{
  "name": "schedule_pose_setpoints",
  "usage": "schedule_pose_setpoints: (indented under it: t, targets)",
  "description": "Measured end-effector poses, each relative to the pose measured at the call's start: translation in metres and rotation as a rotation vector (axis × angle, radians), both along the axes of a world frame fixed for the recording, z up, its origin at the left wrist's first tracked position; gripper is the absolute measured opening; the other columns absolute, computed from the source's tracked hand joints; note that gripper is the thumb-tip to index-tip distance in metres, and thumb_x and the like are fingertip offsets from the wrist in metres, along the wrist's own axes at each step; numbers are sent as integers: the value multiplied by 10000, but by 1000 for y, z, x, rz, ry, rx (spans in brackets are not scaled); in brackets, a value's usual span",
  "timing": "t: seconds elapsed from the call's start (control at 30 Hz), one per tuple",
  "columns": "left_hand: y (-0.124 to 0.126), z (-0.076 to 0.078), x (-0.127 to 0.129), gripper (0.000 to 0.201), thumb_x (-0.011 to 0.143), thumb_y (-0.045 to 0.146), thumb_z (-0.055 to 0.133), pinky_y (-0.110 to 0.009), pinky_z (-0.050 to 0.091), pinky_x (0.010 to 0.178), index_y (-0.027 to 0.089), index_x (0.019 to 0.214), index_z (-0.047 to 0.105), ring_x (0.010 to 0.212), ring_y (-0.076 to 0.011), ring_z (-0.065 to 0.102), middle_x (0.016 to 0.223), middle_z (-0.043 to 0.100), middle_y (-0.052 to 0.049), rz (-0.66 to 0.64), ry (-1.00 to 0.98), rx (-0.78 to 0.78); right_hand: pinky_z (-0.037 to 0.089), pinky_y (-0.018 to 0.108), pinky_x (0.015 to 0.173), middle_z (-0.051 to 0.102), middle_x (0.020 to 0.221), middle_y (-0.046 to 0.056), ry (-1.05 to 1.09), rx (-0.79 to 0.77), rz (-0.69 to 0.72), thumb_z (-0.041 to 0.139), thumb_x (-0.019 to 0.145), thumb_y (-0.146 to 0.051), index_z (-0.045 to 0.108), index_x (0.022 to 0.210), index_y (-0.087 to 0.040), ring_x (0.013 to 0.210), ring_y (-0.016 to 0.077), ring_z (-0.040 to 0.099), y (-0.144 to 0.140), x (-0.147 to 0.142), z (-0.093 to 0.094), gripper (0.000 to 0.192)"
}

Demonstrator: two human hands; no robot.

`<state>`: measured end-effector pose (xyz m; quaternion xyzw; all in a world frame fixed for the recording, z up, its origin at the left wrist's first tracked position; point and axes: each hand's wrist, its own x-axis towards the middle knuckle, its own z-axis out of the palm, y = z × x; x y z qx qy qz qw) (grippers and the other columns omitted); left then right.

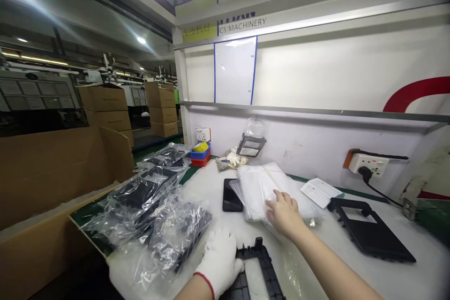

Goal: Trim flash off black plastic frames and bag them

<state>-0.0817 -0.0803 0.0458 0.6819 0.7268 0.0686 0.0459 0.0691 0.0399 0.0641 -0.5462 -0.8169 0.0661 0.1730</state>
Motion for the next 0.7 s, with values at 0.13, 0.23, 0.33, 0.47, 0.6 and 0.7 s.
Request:
schedule_pose_setpoints:
  t: [0.13, 0.23, 0.33, 0.47, 0.6, 0.7]
  targets:
    - [0, -15, -18, 280, 804, 270, 414, -455, 385, 850, 118, 912, 624, 979, -326, 532, 1004, 601, -156, -70, -42, -29, 260, 350, 1008, 442, 1356, 44, 84, -48, 193, 559, 758, -337, 643, 949, -264, 1254, 202, 361, -18, 2, 3, 221]
    - [-16, -11, -27, 261, 831, 331, 385, -348, 422, 748, 175, 895, 584, 853, -246, 577, 891, 628, -80, -69, -93, -16, 407, 357, 874, 483, 1282, 178, 188, -133, 68, 352, 856, -461, 513, 1162, -143, 1111, 217, 522, -8, 0, 3, 470]
    - [-42, 0, -39, 199, 806, 329, 417, -293, 414, 662, 207, 920, 527, 720, -188, 572, 765, 609, -11, -4, -247, 61, 466, 346, 706, 552, 1137, 251, 213, -222, -40, 416, 801, -521, 447, 1204, -35, 955, 264, 607, 4, -7, -3, 632]
    - [-75, 3, -53, 278, 725, 217, 447, -278, 410, 670, 213, 993, 519, 686, -162, 543, 695, 571, 28, 113, -543, 115, 437, 350, 649, 637, 901, 162, 170, -274, -29, 537, 728, -443, 579, 1002, -112, 843, 284, 618, -2, -17, -9, 432]
    - [-94, -2, -59, 204, 721, 200, 398, -271, 404, 663, 189, 806, 583, 723, -162, 551, 736, 598, 14, 219, -720, 58, 403, 315, 644, 635, 750, 65, 165, -283, 95, 439, 786, -249, 576, 728, -189, 743, 214, 603, -21, -24, -7, 161]
    - [-99, -2, -59, 175, 730, 235, 395, -276, 393, 647, 180, 750, 561, 709, -167, 538, 718, 581, 12, 295, -711, 59, 390, 288, 632, 627, 776, 46, 196, -268, 168, 398, 810, -202, 564, 777, -195, 721, 179, 583, -35, -28, 0, 169]
